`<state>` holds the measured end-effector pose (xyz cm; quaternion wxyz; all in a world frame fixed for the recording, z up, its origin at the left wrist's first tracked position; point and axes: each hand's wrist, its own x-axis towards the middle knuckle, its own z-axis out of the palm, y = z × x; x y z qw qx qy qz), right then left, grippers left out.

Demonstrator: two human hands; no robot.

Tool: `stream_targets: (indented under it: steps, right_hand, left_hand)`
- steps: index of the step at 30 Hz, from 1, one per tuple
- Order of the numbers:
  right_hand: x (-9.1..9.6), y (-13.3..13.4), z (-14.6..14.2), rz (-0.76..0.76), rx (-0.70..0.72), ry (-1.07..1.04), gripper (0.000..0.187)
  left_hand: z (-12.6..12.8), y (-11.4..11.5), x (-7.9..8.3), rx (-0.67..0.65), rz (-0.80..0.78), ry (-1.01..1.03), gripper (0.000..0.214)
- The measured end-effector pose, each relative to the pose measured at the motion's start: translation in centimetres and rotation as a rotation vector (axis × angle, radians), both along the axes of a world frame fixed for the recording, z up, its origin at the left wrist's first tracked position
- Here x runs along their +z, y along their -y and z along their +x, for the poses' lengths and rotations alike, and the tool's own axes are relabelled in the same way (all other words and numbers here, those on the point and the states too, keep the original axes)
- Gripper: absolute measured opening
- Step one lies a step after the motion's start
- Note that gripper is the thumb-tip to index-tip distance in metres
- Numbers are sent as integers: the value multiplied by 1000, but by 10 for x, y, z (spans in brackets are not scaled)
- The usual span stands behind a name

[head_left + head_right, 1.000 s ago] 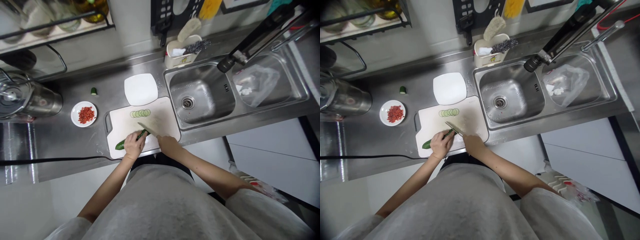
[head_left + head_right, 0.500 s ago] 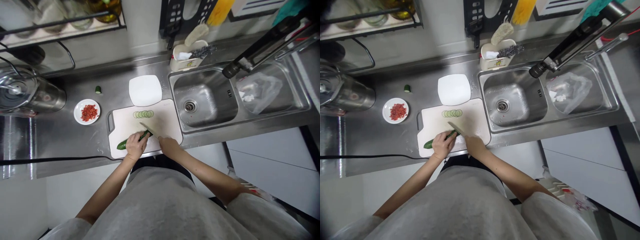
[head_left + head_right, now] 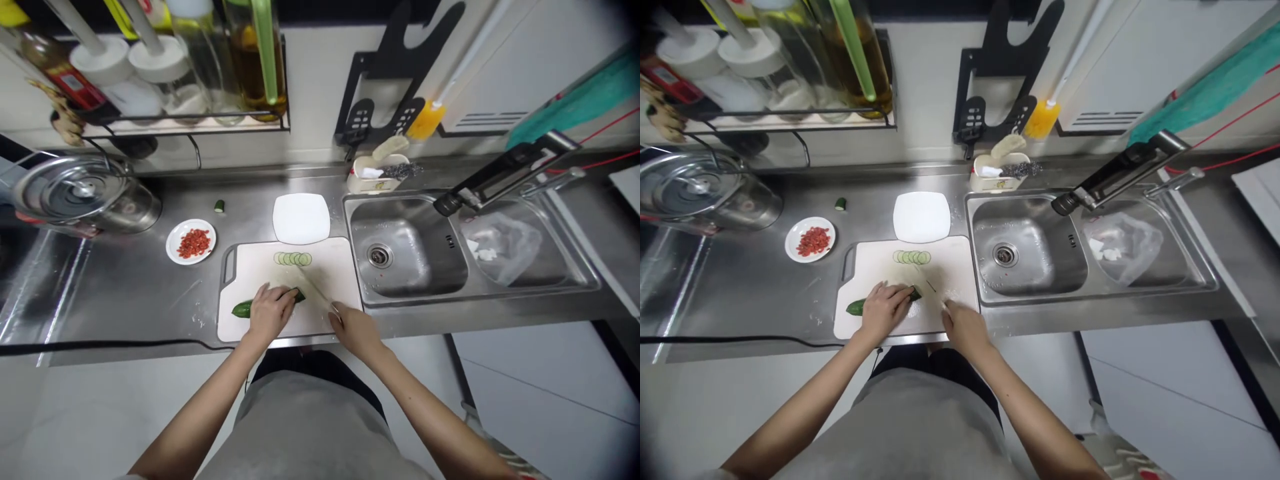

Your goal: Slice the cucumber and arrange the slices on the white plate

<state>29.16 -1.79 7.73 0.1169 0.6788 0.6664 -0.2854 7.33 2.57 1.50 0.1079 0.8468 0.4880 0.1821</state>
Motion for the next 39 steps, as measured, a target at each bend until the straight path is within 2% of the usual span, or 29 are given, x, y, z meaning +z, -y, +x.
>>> stream_targets:
  steps: [4,7,13,17,19,22,25,28,34,39]
  right_hand:
    - [1,7,15,83,-106,10,41]
    - [-3,13,22,197,-124,14,42]
    - [-8,20,25,308,-42,74,42]
    - [-7,22,26,345,36,139,43]
    - [-6,23,28,358,79,162,45]
    - [-5,27,31,378,133,176,46]
    - [-5,32,35,371,152,172,46]
    - [-7,38,39,360,137,168,44]
    - [-9,45,44,343,85,198,43]
    - [-8,36,46,306,131,213,45]
  left_hand:
    - [4,-3,9,82,-153,-9,28]
    - [4,-5,13,153,-211,-17,30]
    - [0,-9,21,218,-262,-33,34]
    - [10,-17,33,252,-251,39,39]
    - [23,-24,40,160,-269,82,40]
    - [47,-33,49,-64,-358,35,36]
    - [66,-38,51,-171,-409,10,26]
    - [74,-39,50,-201,-443,29,19]
    - [78,-54,47,-38,-535,40,22]
    - [84,-59,51,-212,-535,-71,23]
